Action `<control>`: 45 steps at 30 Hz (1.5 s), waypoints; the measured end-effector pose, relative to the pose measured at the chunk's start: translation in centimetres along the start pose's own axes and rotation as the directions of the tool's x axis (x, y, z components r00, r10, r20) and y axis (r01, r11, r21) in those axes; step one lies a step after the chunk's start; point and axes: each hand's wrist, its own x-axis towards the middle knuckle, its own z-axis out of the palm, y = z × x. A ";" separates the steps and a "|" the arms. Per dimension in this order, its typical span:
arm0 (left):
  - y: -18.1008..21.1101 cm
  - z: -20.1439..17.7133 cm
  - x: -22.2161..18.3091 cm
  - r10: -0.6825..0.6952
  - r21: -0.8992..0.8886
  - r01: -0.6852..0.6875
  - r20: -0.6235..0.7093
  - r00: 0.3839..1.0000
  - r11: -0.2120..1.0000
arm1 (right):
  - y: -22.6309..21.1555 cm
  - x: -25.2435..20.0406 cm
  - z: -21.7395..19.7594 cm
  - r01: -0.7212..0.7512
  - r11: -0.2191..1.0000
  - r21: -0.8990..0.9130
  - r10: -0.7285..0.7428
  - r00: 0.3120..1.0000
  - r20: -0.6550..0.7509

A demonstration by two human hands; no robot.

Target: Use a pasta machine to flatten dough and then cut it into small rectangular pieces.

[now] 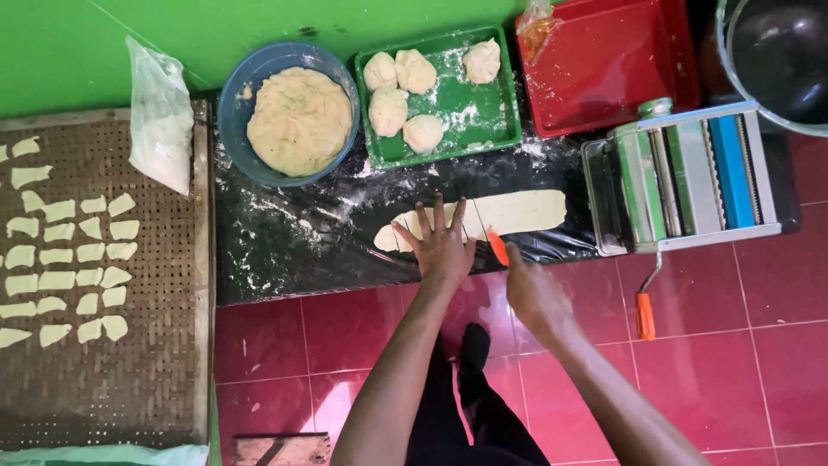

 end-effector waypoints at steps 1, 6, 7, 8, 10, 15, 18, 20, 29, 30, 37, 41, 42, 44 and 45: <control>0.0 0.1 0.0 0.001 0.002 -0.001 0.001 1.000 1.000 | -0.2 0.0 -0.9 -0.001 1.000 0.003 0.001 1.000 0.000; 0.5 1.0 -0.1 0.054 -0.094 -0.064 -0.103 0.993 0.994 | 0.5 2.7 -2.9 0.051 0.996 0.073 -0.036 0.982 -0.188; 0.8 1.6 -0.1 0.058 -0.089 -0.067 -0.103 0.993 0.994 | 0.1 3.1 -3.2 0.050 0.996 0.079 -0.034 0.981 -0.189; 1.1 2.2 0.0 0.082 -0.149 -0.111 -0.188 0.979 0.983 | -0.2 3.6 -3.5 0.032 0.995 0.095 -0.016 0.985 -0.171; 1.9 2.7 0.2 0.100 -0.208 -0.161 -0.275 0.956 0.965 | -0.7 4.7 -3.7 0.013 0.994 0.109 0.004 0.988 -0.156; 2.9 2.9 0.5 -0.001 -0.198 -0.037 -0.188 0.982 0.980 | -1.5 5.8 -3.4 -0.002 0.995 0.102 0.017 0.990 -0.141; 3.0 2.3 0.6 -0.033 -0.206 0.005 -0.129 0.991 0.979 | -1.2 6.6 -2.8 -0.002 0.998 0.069 0.012 0.990 -0.143; 3.0 2.0 0.5 -0.041 -0.208 0.016 -0.119 0.992 0.978 | -2.0 6.1 -3.6 -0.006 0.998 0.067 0.015 0.992 -0.127; 2.9 1.8 0.5 -0.043 -0.218 0.023 -0.089 0.995 0.976 | -2.2 6.4 -3.3 0.012 1.000 0.016 -0.010 0.990 -0.139; 2.9 1.6 0.4 -0.038 -0.224 0.019 -0.083 0.996 0.974 | -2.2 6.4 -3.2 0.014 1.000 0.018 -0.011 0.989 -0.145; 2.9 1.3 0.4 -0.034 -0.195 0.020 -0.064 0.997 0.981 | -2.3 6.4 -3.4 0.022 0.998 -0.054 -0.028 0.993 -0.113; 2.9 1.3 0.4 -0.029 -0.174 0.019 -0.054 0.998 0.985 | -2.7 5.0 -3.8 0.025 0.996 -0.084 -0.032 0.995 -0.093; 2.9 1.3 0.4 -0.032 -0.178 0.021 -0.059 0.998 0.984 | -3.0 4.4 -4.1 -0.007 0.998 -0.059 0.002 0.997 -0.074; 2.7 1.3 0.4 -0.025 -0.183 0.011 -0.072 0.997 0.983 | -2.8 4.1 -3.7 -0.006 0.998 -0.062 0.002 0.997 -0.074; 2.7 1.4 0.3 -0.017 -0.189 0.001 -0.082 0.997 0.982 | -2.5 3.9 -3.6 -0.009 0.998 -0.067 0.004 0.997 -0.072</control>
